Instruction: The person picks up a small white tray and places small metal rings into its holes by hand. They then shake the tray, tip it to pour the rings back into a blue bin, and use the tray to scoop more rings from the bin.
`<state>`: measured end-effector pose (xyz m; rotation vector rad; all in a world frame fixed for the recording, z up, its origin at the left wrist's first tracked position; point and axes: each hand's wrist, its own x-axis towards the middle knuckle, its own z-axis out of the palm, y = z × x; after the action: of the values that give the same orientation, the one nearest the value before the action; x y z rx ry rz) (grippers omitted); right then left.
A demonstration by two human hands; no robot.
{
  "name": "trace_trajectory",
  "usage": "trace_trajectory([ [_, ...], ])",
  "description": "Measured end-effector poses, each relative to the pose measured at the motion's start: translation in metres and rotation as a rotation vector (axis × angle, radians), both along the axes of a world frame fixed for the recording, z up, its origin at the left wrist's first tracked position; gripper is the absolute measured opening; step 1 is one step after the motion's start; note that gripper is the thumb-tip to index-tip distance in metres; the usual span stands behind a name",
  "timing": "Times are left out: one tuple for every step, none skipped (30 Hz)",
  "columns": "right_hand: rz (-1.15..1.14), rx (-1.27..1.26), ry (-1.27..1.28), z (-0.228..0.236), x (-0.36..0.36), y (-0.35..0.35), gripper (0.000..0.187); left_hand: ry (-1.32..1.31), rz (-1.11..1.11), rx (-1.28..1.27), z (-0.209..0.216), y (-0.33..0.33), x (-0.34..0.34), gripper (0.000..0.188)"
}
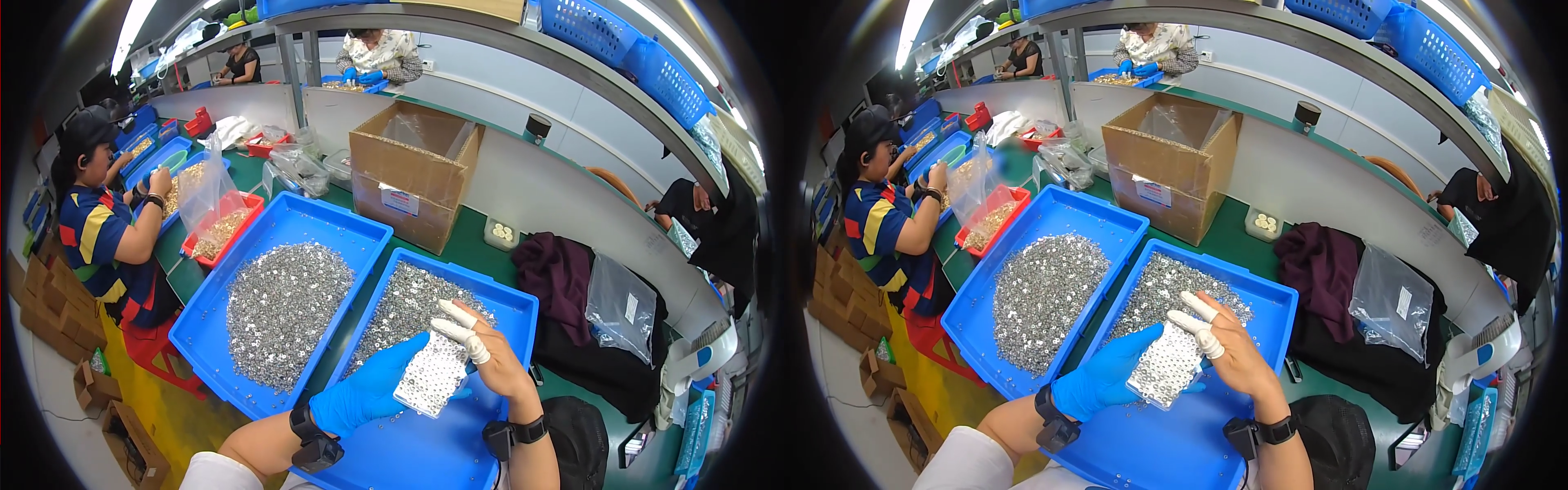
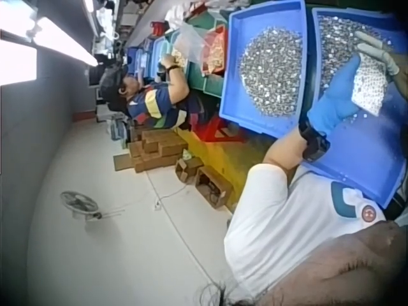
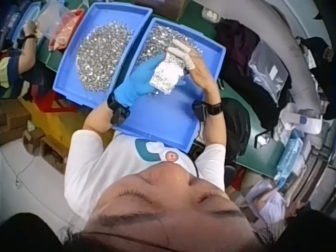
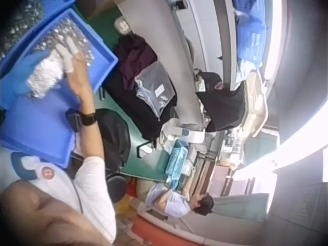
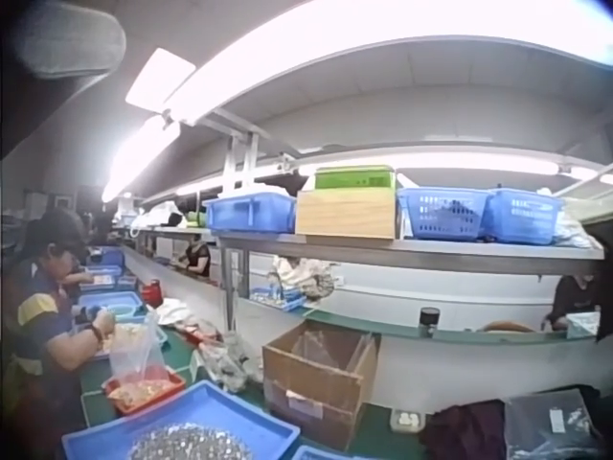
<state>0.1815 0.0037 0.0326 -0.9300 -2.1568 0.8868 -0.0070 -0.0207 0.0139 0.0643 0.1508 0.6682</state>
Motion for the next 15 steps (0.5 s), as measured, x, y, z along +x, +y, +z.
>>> trace_trajectory([
  [-0.01,0.033,-0.051,0.001,0.0,0.0,0.056,-0.001,-0.002,-0.013,-0.001,0.0,0.0,0.045],
  [-0.01,0.033,-0.051,0.002,0.001,-0.001,0.056,0.0,-0.002,-0.013,-0.001,0.0,0.001,0.045],
  [-0.032,0.085,-0.139,0.005,0.001,-0.002,0.055,0.029,-0.006,-0.014,0.0,0.0,0.001,0.045],
  [-0.054,0.136,-0.228,0.006,0.001,-0.003,0.055,0.058,-0.01,-0.015,0.001,0.001,0.001,0.045],
  [-0.076,0.188,-0.317,0.007,0.001,-0.003,0.054,0.088,-0.014,-0.016,0.002,0.001,0.001,0.045],
  [-0.077,0.189,-0.316,0.007,0.001,-0.003,0.054,0.088,-0.014,-0.015,0.002,0.001,0.001,0.045],
  [-0.078,0.199,-0.324,0.007,0.001,-0.003,0.054,0.067,-0.007,-0.013,0.003,0.001,0.0,0.045],
  [-0.079,0.209,-0.332,0.007,0.001,-0.004,0.054,0.045,0.001,-0.011,0.004,0.001,0.0,0.046],
  [-0.079,0.219,-0.341,0.007,0.001,-0.004,0.055,0.022,0.01,-0.009,0.005,0.001,0.0,0.046],
  [-0.079,0.221,-0.34,0.008,0.001,-0.004,0.055,0.023,0.01,-0.008,0.005,0.001,0.0,0.046],
  [-0.084,0.238,-0.313,0.009,0.0,-0.004,0.055,0.038,0.038,-0.012,0.004,0.002,0.0,0.047],
  [-0.088,0.256,-0.285,0.01,0.0,-0.005,0.056,0.053,0.067,-0.017,0.003,0.003,0.0,0.047],
  [-0.091,0.273,-0.258,0.011,-0.001,-0.005,0.057,0.067,0.097,-0.022,0.003,0.004,0.0,0.047],
  [-0.087,0.275,-0.258,0.012,-0.002,-0.006,0.057,0.067,0.101,-0.021,0.002,0.005,0.0,0.047],
  [-0.098,0.295,-0.306,0.013,-0.003,-0.006,0.057,0.061,0.111,-0.013,0.002,0.005,-0.001,0.048],
])
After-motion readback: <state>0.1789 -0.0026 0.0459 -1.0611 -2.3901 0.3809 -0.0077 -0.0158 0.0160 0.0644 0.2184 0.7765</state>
